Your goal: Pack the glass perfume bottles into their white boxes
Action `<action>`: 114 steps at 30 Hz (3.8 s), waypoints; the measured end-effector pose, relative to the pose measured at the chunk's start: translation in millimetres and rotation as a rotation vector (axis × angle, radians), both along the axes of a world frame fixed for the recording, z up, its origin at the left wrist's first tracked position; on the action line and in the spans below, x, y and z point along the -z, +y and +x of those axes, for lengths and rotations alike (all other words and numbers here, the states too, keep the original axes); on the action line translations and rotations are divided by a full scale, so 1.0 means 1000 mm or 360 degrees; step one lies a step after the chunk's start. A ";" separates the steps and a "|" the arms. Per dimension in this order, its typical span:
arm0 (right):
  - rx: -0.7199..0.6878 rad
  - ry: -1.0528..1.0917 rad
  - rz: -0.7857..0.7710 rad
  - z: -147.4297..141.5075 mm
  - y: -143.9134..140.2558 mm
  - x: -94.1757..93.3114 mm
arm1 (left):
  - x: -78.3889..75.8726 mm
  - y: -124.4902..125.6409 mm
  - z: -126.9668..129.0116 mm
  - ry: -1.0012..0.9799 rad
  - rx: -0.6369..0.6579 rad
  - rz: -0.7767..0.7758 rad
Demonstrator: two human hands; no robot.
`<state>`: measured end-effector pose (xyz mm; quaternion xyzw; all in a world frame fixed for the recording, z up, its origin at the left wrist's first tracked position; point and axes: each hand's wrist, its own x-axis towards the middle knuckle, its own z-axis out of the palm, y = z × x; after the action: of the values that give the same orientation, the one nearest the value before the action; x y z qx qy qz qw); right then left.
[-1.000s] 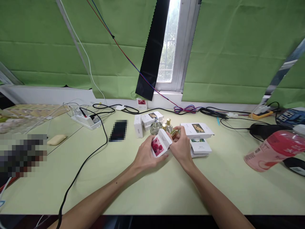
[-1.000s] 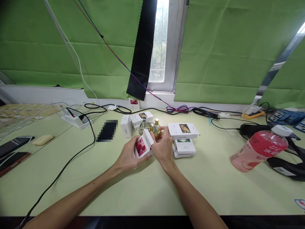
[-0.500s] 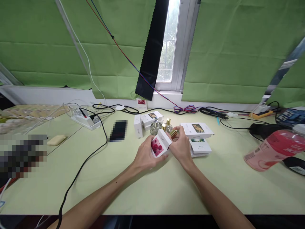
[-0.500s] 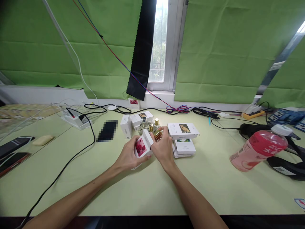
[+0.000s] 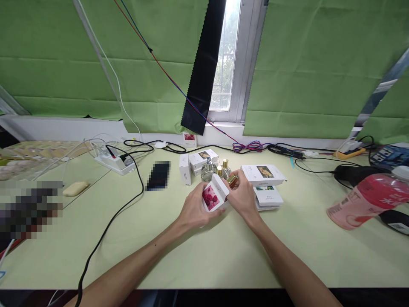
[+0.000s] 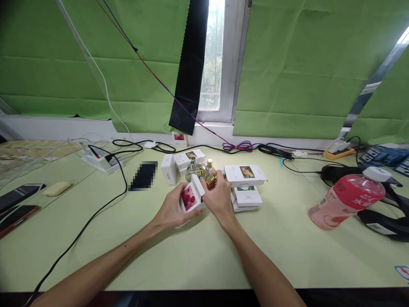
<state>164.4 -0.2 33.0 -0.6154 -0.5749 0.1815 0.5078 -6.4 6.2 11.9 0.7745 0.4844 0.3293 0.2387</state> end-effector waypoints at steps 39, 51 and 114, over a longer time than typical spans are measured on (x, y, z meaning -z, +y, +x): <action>-0.0156 -0.0021 -0.0050 0.001 0.005 0.005 | 0.005 -0.001 0.003 -0.0076 -0.0009 -0.0013; -0.0177 -0.0031 -0.0069 0.000 0.002 0.003 | 0.006 -0.001 0.004 -0.0098 -0.0017 0.0026; -0.0312 -0.0085 -0.0110 -0.001 0.006 0.006 | 0.009 -0.001 0.005 -0.0186 0.0002 0.0075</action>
<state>163.7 5.5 26.6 -0.5779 -0.6391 0.2337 0.4505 -1.3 5.6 2.4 0.7596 0.4612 0.3852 0.2487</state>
